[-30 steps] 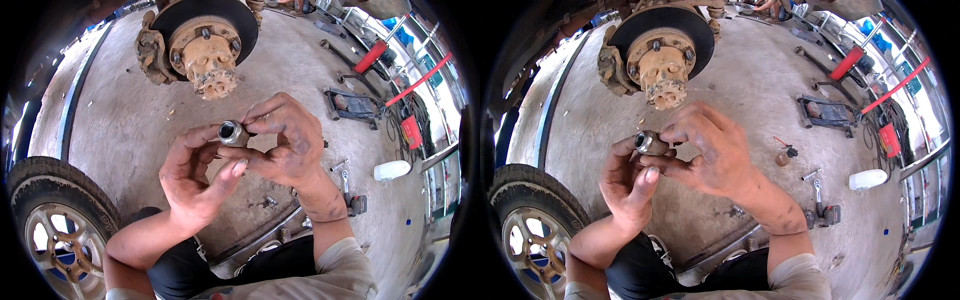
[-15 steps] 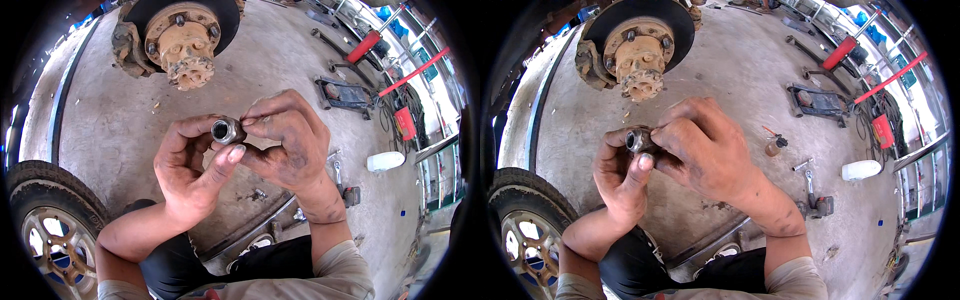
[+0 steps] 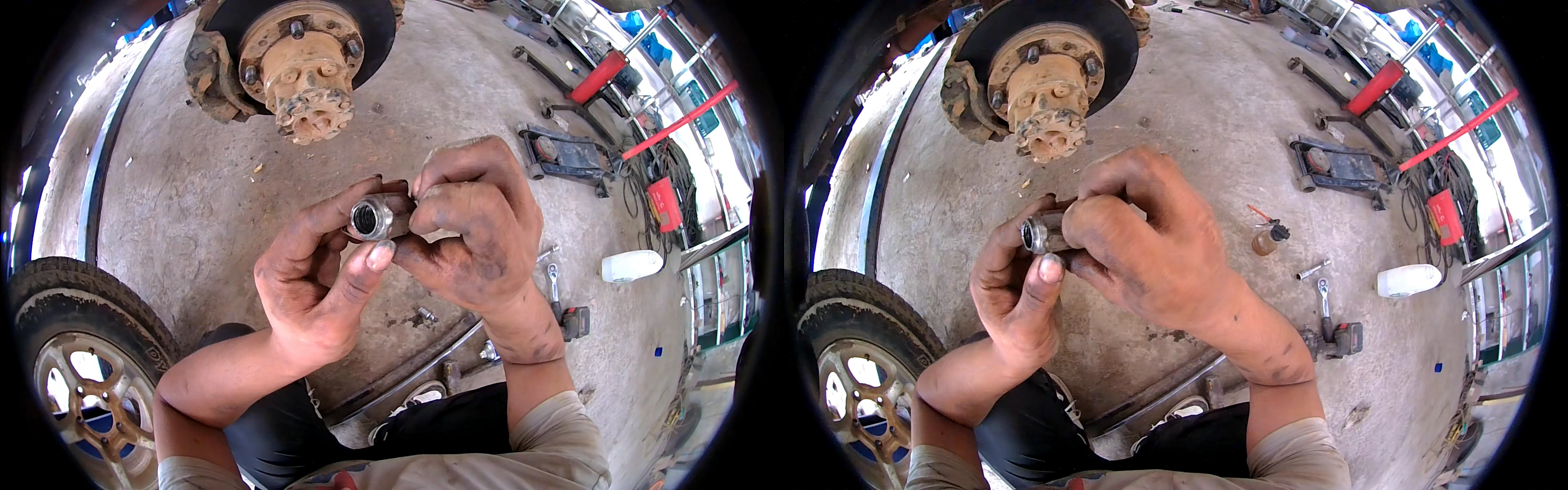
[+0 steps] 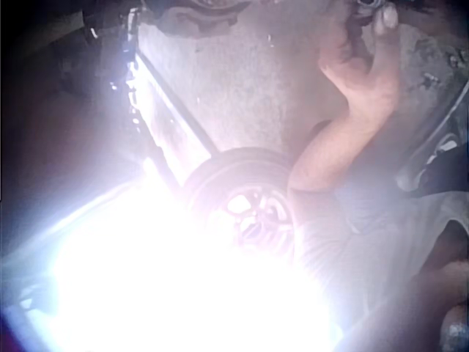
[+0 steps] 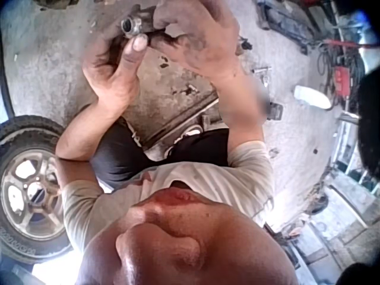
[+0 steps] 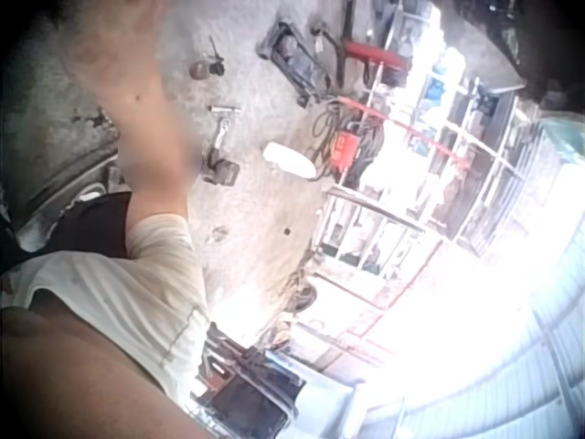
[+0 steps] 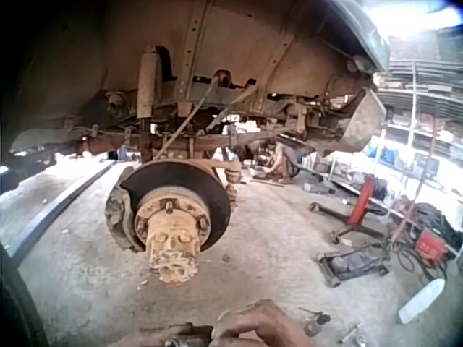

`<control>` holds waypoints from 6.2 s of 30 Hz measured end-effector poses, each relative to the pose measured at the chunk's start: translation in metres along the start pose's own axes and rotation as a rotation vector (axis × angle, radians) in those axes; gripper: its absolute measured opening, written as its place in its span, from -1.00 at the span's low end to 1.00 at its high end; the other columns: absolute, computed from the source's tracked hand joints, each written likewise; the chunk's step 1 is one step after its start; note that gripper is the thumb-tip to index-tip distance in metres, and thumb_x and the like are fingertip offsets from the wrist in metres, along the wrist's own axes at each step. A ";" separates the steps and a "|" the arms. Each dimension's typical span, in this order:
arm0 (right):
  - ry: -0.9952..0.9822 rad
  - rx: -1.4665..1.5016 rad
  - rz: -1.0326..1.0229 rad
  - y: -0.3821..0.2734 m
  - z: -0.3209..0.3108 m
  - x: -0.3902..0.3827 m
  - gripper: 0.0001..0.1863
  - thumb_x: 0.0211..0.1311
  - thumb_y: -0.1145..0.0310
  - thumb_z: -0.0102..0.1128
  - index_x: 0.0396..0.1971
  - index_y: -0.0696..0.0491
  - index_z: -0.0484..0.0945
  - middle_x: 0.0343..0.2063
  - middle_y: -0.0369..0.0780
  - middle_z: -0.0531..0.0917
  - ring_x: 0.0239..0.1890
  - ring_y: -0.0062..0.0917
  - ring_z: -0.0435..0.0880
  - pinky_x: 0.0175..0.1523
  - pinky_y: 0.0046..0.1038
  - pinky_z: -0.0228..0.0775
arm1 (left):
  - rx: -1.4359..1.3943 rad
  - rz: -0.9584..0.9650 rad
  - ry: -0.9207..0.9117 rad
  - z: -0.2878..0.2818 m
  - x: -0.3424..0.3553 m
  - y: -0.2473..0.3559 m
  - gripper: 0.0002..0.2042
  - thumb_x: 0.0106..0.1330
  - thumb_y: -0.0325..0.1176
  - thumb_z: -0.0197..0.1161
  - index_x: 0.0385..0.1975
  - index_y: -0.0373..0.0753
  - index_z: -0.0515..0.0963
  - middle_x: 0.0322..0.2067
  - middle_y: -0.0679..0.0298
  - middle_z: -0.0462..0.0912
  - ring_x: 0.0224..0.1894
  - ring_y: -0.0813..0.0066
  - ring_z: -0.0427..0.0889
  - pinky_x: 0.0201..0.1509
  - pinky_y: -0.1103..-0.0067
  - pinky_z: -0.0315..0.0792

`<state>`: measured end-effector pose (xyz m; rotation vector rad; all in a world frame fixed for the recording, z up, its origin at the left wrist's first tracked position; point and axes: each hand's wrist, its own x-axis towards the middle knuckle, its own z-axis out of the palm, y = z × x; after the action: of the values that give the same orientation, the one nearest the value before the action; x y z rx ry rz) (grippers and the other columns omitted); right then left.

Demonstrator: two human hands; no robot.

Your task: The person sits on the floor sorting nuts and bolts from a pile into metal bowls. He then moves to a vehicle's wheel hub, removes a bolt, and uses a tool to clean the inside of a nut before placing it on a shelf.

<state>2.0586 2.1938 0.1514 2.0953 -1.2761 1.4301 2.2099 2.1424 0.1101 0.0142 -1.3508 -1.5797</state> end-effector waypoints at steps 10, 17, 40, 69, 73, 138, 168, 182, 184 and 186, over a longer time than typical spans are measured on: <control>0.047 -0.023 -0.132 0.006 0.003 -0.001 -0.69 -0.34 0.48 0.39 -0.50 -0.01 0.47 -0.40 -0.28 0.43 -0.42 -0.45 0.45 -0.35 -0.47 0.30 | -0.044 0.021 -0.022 -0.001 0.001 -0.005 -0.54 0.19 -0.51 0.28 0.07 -0.48 0.34 0.01 -0.09 0.48 0.09 0.22 0.49 0.16 0.41 0.38; 0.013 -0.015 -0.018 0.006 0.012 -0.005 -0.67 -0.34 0.47 0.43 -0.52 -0.01 0.44 -0.43 -0.29 0.44 -0.42 -0.43 0.46 -0.37 -0.45 0.34 | -0.027 -0.047 0.072 0.002 0.001 -0.001 -0.56 0.18 -0.50 0.30 0.04 -0.48 0.37 -0.09 0.02 0.55 -0.06 0.44 0.53 0.06 0.53 0.41; -0.125 0.322 0.325 -0.010 -0.026 0.010 -0.63 -0.20 0.42 0.44 -0.27 0.09 0.61 -0.48 -0.24 0.61 -0.50 -0.56 0.57 -0.45 -0.56 0.35 | -0.013 0.033 0.083 -0.005 -0.001 -0.009 -0.58 0.04 -0.68 0.34 -0.07 -0.46 0.41 -0.03 0.07 0.36 0.01 0.42 0.45 0.11 0.51 0.37; 0.054 0.486 0.196 0.008 0.002 -0.006 -0.72 -0.17 0.39 0.46 -0.36 0.06 0.67 -0.52 -0.27 0.64 -0.49 -0.52 0.59 -0.44 -0.53 0.40 | 0.079 -0.030 0.071 -0.007 -0.002 -0.009 -0.59 0.09 -0.51 0.38 -0.05 -0.47 0.45 -0.15 0.15 0.48 -0.22 0.63 0.50 -0.18 0.73 0.45; -0.008 0.456 0.223 0.003 -0.006 -0.002 -0.73 -0.17 0.39 0.45 -0.36 0.07 0.67 -0.51 -0.27 0.65 -0.49 -0.52 0.60 -0.43 -0.54 0.41 | 0.177 -0.023 0.000 -0.011 -0.001 -0.005 -0.58 0.15 -0.48 0.34 -0.01 -0.48 0.44 -0.12 0.08 0.50 -0.21 0.57 0.56 -0.20 0.70 0.49; -0.569 -0.050 2.494 -0.324 -0.208 -0.391 -0.74 -0.02 0.33 0.18 -0.29 0.02 0.67 -0.25 -0.12 0.68 -0.17 -0.25 0.67 -0.16 -0.26 0.52 | 0.525 -1.863 -0.664 0.106 -0.211 0.074 -0.80 0.22 -0.49 0.26 -0.24 -0.48 0.50 -0.38 0.08 0.61 -0.40 0.35 0.65 -0.32 0.43 0.63; 0.128 -0.231 2.578 -0.387 -0.695 -0.170 -0.73 -0.03 0.25 0.07 -0.45 0.09 0.65 -0.34 0.03 0.64 -0.18 -0.06 0.60 -0.06 -0.22 0.45 | 1.167 -0.950 -1.038 0.556 0.072 0.022 -0.60 -0.02 -0.24 0.37 -0.21 -0.32 0.50 -0.30 -0.07 0.61 -0.21 -0.01 0.61 -0.13 0.31 0.47; 0.846 -0.058 2.700 -0.225 -0.964 -0.243 -0.90 0.08 0.53 -0.03 -0.46 0.20 0.49 -0.63 -0.13 0.55 -0.69 -0.40 0.51 -0.67 -0.43 0.22 | 0.013 -0.381 -0.332 0.946 0.400 0.070 -0.68 0.17 -0.66 0.21 -0.21 -0.33 0.19 -0.09 -0.09 0.52 -0.20 0.32 0.63 -0.07 0.50 0.50; 0.682 -0.001 2.797 -0.167 -0.969 -0.220 -0.90 0.09 0.53 -0.03 -0.46 0.20 0.49 -0.61 -0.14 0.56 -0.67 -0.41 0.52 -0.66 -0.44 0.21 | -0.143 -0.238 -0.300 0.965 0.438 0.081 -0.66 0.19 -0.68 0.17 -0.18 -0.31 0.13 -0.05 -0.17 0.49 -0.16 0.27 0.63 -0.02 0.45 0.51; 0.641 0.037 2.771 -0.107 -0.973 -0.224 -0.89 0.10 0.52 -0.03 -0.46 0.20 0.49 -0.60 -0.15 0.56 -0.66 -0.41 0.53 -0.66 -0.44 0.22 | -0.186 -0.166 -0.247 0.977 0.468 0.075 -0.66 0.21 -0.56 0.21 -0.16 -0.24 0.16 -0.09 -0.21 0.50 -0.20 0.24 0.64 -0.20 0.44 0.52</control>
<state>1.5431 3.0092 0.4296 1.1020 1.8717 -0.9931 1.4687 2.5504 0.7914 -0.1928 -1.4136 -1.8911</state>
